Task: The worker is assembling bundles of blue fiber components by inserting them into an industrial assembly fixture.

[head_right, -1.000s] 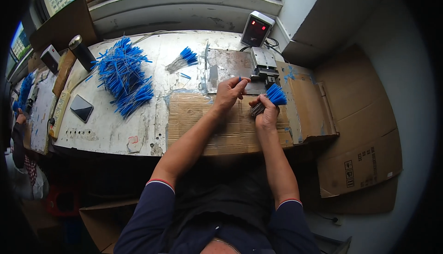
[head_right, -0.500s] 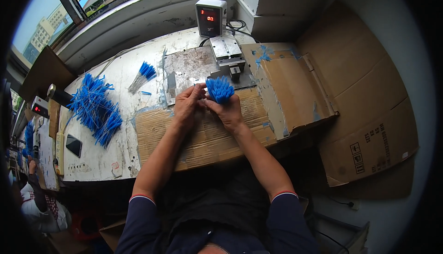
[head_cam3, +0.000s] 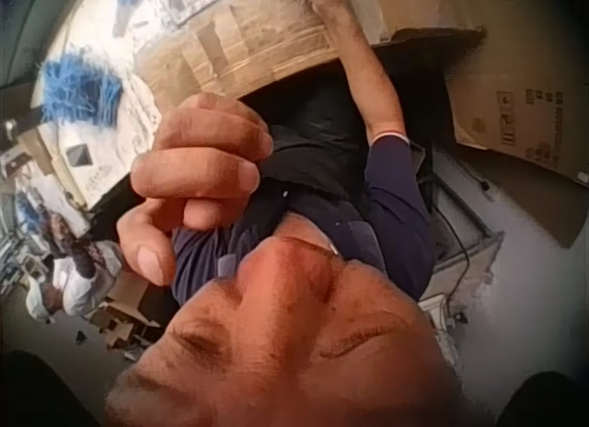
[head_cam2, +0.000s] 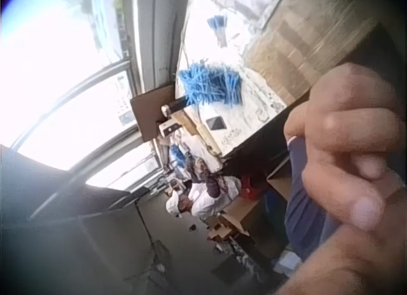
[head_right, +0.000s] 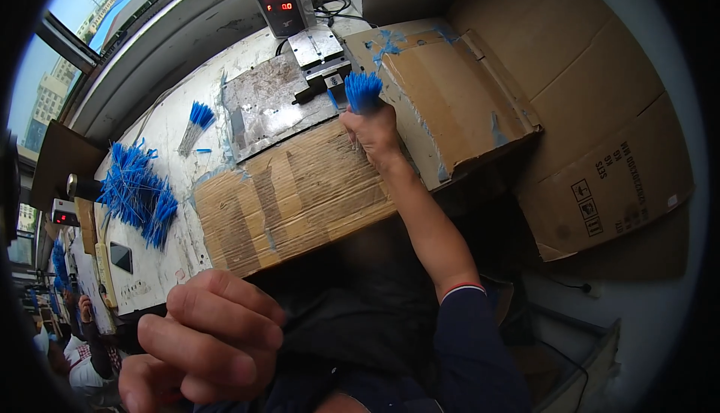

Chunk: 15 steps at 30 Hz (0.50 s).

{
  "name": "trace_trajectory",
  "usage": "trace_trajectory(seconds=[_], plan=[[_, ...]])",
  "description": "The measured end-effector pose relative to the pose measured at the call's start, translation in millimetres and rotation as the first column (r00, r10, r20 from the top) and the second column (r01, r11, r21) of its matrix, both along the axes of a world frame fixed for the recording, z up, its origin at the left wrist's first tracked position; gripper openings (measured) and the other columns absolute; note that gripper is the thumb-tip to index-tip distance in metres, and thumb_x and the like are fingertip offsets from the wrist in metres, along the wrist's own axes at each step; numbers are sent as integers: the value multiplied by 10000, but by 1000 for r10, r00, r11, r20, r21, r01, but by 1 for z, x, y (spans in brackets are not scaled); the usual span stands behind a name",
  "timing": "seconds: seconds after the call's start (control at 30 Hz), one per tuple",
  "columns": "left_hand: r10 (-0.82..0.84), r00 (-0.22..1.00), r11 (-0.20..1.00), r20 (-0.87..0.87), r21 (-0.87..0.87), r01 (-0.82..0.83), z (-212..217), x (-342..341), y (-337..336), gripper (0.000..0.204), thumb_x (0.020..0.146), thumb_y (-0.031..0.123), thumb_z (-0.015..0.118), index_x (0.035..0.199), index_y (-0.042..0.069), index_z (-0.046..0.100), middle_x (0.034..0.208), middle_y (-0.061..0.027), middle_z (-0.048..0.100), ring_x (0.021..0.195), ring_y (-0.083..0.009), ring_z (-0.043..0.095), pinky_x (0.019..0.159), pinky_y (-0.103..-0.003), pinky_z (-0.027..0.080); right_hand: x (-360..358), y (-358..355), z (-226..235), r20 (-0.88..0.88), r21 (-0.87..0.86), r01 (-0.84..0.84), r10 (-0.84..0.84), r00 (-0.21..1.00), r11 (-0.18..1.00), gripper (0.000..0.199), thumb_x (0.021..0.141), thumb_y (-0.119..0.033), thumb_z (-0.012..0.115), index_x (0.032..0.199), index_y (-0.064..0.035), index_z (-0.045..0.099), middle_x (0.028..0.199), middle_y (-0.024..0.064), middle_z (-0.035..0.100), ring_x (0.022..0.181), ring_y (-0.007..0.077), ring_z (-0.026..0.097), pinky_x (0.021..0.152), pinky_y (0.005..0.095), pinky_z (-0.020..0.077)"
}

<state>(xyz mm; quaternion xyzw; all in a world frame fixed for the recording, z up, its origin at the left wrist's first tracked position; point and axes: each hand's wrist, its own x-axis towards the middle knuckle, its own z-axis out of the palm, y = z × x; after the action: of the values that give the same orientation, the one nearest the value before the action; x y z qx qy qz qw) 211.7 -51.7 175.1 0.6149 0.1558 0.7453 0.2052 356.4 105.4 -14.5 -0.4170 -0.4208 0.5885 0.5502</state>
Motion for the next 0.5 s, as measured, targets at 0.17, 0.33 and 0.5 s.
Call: trace_trajectory(seconds=[0.17, 0.33, 0.5], plan=[[87, 996, 996, -2, -6, -87, 3, -27, -26, 257, 1065, 301, 488, 1241, 115, 517, 883, -93, 564, 589, -213, 554, 489, -304, 486, -8, 0, 2, 33, 52, 14, -16, 999, 999, 157, 792, 17, 736, 900, 1, 624, 744, 56, 627, 558, 124, 593, 470, 259, 497], [142, 990, 989, -3, 39, -142, 0, -40, -57, 256, 1061, 281, 503, 1239, 100, 536, 894, -95, 568, 592, -206, 554, 494, -297, 485, -14, -5, 0, 41, 59, 60, -62, 997, 996, 153, 802, 18, 740, 898, -6, 623, 775, 53, 627, 580, 123, 603, 476, 253, 510], [163, 987, 983, 1, 86, -162, 0, -33, -62, 254, 1058, 261, 518, 1237, 84, 555, 905, -98, 572, 595, -200, 554, 500, -290, 485, -12, -7, 0, 28, 89, 86, -89, 996, 992, 151, 805, 19, 739, 897, -11, 624, 782, 51, 624, 582, 125, 604, 480, 254, 515]])
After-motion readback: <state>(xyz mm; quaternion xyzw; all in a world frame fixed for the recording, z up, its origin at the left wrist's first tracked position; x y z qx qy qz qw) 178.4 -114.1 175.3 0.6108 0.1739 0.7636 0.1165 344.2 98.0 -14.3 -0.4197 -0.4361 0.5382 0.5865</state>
